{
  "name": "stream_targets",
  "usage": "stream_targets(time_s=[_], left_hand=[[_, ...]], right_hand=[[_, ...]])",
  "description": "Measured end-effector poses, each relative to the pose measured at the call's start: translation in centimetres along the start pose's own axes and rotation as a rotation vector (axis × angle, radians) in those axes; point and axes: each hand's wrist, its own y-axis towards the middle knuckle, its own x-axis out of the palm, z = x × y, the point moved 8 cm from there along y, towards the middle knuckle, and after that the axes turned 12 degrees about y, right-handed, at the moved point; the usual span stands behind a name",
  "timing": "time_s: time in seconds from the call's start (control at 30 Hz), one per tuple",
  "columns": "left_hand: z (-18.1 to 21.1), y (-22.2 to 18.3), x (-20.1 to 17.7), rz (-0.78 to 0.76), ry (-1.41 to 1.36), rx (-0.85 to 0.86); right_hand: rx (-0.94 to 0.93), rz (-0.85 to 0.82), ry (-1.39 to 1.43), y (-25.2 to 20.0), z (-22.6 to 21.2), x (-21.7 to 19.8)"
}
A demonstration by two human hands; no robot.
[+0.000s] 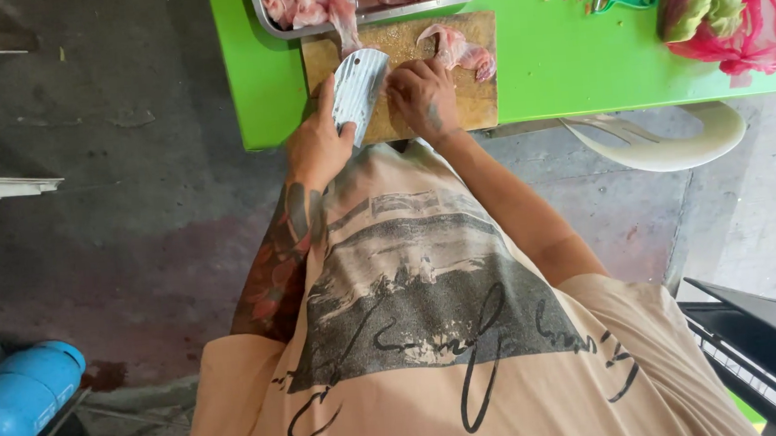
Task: Slicing raw meat on a wooden cutting board using a cleaver
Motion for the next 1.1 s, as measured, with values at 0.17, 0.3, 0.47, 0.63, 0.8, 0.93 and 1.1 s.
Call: stream_targets(time_s=[0.17, 0.3, 0.47, 0.63, 0.8, 0.93, 1.1], left_hand=[[-0.7, -0.2, 1.2, -0.081, 0.036, -0.035], [0.7, 1.1, -0.2, -0.052, 0.006, -0.002], [0.1, 1.2, 0.3, -0.040, -0.033, 0.025], [0.7, 1.0, -0.6, -0.046, 0.002, 0.017], [1.3, 1.4, -0.9, -0.080, 0.045, 0.001], [0.8, 0.5, -0.5, -0.122, 0.009, -0.013], [1.6, -0.7, -2.0, -0.144, -0.063, -0.043]], right_hand=[[-0.031, 0.009, 0.066, 0.2, -0.6, -0.6], [-0.071, 0.026, 0.080, 0.2, -1.3, -1.4], [-0.075, 0.069, 0.108, 0.4, -2.3, -1.9], [-0.099, 0.074, 0.086, -0.1, -1.3, -1.0], [-0.098, 0.091, 0.064, 0.1, -2.0, -1.6], [-0.090, 0.102, 0.054, 0.1, -2.2, -1.9], [-0.076, 0.109, 0.047, 0.1, -1.7, -1.5]])
